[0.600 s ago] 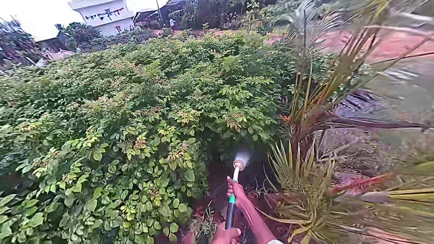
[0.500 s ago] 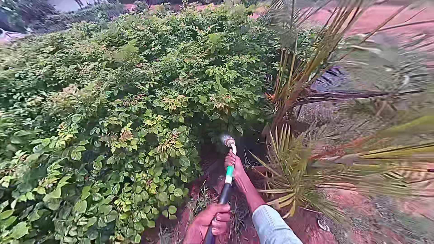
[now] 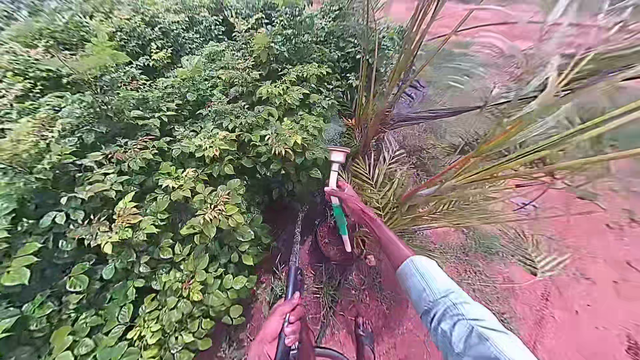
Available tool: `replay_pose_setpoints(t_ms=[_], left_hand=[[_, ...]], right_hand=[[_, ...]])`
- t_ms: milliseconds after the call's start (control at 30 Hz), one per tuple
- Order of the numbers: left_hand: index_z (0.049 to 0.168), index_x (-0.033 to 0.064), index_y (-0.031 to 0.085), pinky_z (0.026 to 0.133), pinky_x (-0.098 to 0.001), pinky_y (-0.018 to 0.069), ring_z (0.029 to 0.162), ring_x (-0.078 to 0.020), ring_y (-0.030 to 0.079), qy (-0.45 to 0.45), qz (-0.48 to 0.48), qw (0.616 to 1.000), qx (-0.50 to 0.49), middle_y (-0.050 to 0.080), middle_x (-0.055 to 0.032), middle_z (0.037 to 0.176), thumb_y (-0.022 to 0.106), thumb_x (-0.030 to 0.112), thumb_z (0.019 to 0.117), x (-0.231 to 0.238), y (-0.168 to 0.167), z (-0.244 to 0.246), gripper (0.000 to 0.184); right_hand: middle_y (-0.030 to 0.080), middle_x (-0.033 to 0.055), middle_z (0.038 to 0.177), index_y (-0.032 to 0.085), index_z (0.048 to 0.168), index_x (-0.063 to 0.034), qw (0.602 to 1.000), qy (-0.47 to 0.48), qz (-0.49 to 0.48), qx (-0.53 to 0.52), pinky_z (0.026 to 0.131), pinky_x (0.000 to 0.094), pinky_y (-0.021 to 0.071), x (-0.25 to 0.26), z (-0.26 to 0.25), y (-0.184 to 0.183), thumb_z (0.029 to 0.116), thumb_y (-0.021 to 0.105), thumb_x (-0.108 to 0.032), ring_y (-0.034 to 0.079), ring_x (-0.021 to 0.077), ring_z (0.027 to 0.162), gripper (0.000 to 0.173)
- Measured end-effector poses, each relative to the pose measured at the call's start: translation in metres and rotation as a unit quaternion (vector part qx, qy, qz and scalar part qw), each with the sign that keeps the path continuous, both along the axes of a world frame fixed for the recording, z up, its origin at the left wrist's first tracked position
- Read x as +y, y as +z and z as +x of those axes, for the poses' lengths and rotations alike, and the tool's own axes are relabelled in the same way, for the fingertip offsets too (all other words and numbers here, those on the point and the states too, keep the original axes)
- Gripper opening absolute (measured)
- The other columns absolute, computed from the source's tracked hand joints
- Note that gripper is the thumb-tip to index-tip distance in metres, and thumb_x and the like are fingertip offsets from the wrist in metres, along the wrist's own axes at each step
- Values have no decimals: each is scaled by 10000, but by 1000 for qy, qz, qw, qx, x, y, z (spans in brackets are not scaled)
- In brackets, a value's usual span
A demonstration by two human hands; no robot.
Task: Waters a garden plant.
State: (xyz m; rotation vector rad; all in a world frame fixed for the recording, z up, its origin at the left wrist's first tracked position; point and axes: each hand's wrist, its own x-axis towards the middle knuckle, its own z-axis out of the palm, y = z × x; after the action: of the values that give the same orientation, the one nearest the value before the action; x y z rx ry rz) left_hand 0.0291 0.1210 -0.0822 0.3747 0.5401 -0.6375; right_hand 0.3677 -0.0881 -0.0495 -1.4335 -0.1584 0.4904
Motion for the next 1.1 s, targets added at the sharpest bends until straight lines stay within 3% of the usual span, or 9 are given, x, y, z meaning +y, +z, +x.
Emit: replay_pose_setpoints(t_ms=[67, 200, 433, 567, 700, 767, 867, 967, 1100], left_hand=[[1058, 106, 526, 385, -181, 464, 417, -48, 481, 1, 11, 1000, -1, 488, 23, 644, 454, 306, 1094, -2, 11, -4, 216], [1055, 104, 537, 388, -189, 476, 418, -51, 497, 10, 16, 1000, -21, 493, 25, 632, 445, 325, 1095, -1, 31, -7, 242], [1060, 95, 524, 372, -187, 460, 408, -52, 476, 19, 42, 999, -13, 480, 22, 645, 412, 333, 1109, -18, 38, -8, 267], [1045, 97, 529, 374, -189, 466, 409, -49, 481, 15, 36, 999, 7, 481, 28, 639, 423, 338, 1105, -28, 37, -18, 270], [1038, 102, 515, 369, -181, 457, 408, -43, 476, 6, 36, 999, 29, 470, 35, 638, 432, 329, 1105, -37, 34, -24, 251], [1044, 104, 518, 369, -179, 455, 409, -42, 473, 4, 38, 999, 33, 475, 35, 643, 434, 324, 1104, -39, 36, -26, 244], [1047, 102, 522, 364, -185, 450, 408, -45, 466, 5, 39, 999, 36, 474, 33, 646, 441, 319, 1103, -44, 37, -26, 238], [1057, 105, 520, 363, -176, 437, 407, -37, 449, -6, 61, 998, 34, 466, 37, 655, 445, 326, 1102, -46, 36, -24, 238], [1059, 104, 521, 359, -176, 432, 402, -38, 445, -10, 78, 996, 34, 465, 41, 651, 437, 342, 1103, -47, 35, -21, 255]], right_hand=[[679, 51, 874, 562, 1246, -34, 997, -44, 65, 8, 766, 313, 598, 11, 21, 9, 1026, 615, -319, 680, 142, 770, 364], [647, 43, 784, 580, 1175, -100, 982, -104, 142, 70, 695, 318, 591, 25, 17, 9, 1073, 390, -556, 659, 155, 693, 504], [710, 53, 938, 648, 1190, -179, 974, -69, -25, 216, 661, 349, 535, 24, -14, -20, 1011, 504, -457, 671, 179, 815, 361], [666, 111, 1152, 597, 1329, -125, 960, -21, -106, 259, 826, 411, 549, 22, -49, -61, 1038, 532, -476, 651, 225, 1000, 461], [611, 171, 1253, 494, 1452, -162, 934, 30, -127, 333, 803, 471, 564, 23, -75, -83, 1050, 449, -591, 644, 294, 1031, 589], [549, 216, 1367, 429, 1514, -175, 922, 56, -118, 365, 843, 508, 590, 26, -87, -90, 1080, 429, -541, 642, 351, 1117, 568], [608, 200, 1263, 460, 1488, -141, 928, 49, -125, 348, 786, 426, 608, 36, -109, -100, 1082, 533, -366, 681, 298, 997, 469], [659, 149, 1122, 428, 1448, -41, 926, 57, -111, 356, 747, 353, 614, 44, -120, -99, 930, 712, -79, 697, 216, 886, 592], [660, 99, 1047, 552, 1325, -20, 928, 57, -118, 350, 700, 295, 582, 54, -127, -90, 1029, 635, -213, 664, 151, 817, 363]])
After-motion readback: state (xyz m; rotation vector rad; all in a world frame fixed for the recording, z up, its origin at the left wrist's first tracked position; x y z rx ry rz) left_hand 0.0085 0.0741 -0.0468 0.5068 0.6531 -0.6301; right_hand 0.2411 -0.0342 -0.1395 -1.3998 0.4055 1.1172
